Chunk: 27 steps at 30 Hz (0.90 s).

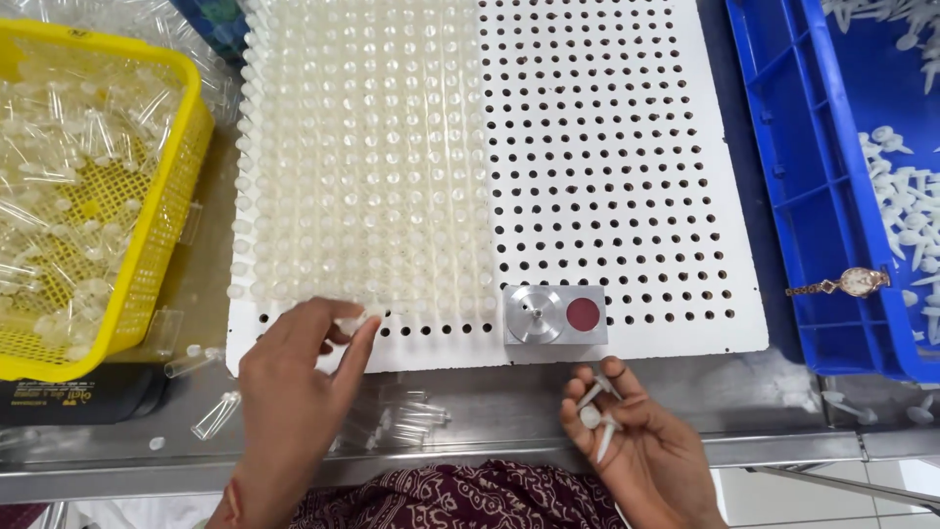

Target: Assembling small clear plastic medical or diagnostic vials by inserting white components and caps.

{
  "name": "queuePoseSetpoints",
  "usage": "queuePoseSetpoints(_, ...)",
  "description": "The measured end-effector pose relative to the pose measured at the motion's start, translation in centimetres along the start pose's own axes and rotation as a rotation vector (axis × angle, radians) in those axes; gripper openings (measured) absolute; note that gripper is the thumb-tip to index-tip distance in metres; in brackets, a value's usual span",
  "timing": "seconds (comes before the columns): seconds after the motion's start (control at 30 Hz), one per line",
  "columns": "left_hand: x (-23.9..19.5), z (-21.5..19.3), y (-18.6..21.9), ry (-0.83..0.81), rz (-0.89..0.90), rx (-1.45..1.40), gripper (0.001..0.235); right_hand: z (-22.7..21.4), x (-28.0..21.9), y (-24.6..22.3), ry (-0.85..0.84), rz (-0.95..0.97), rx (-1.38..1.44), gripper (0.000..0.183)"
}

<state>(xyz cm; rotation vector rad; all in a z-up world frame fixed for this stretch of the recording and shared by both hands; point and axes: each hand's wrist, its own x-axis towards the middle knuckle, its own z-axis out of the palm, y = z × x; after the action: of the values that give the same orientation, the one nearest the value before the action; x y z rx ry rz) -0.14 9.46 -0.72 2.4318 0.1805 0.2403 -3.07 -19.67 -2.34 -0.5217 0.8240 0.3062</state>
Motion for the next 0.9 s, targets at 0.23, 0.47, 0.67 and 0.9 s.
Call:
queuePoseSetpoints(0.23,0.9,-1.3,0.2,-0.025,0.117,0.047,0.019,-7.3,3.1,1.5,-0.429,0.072,0.092,0.025)
queuePoseSetpoints(0.47,1.1,-0.8,0.8,-0.167,0.119,0.037,0.026,-4.2,2.2,1.1,-0.171,-0.023,-0.089,0.029)
queuePoseSetpoints(0.67,-3.2,2.2,0.1,-0.496,0.064,0.048,0.017,-6.1,3.3,1.6,-0.426,-0.003,0.002,0.027)
queuePoseSetpoints(0.9,-4.9,6.0,-0.5,-0.697,0.235,0.257,0.029,-4.0,2.9,1.7,-0.341,0.096,0.125,0.033)
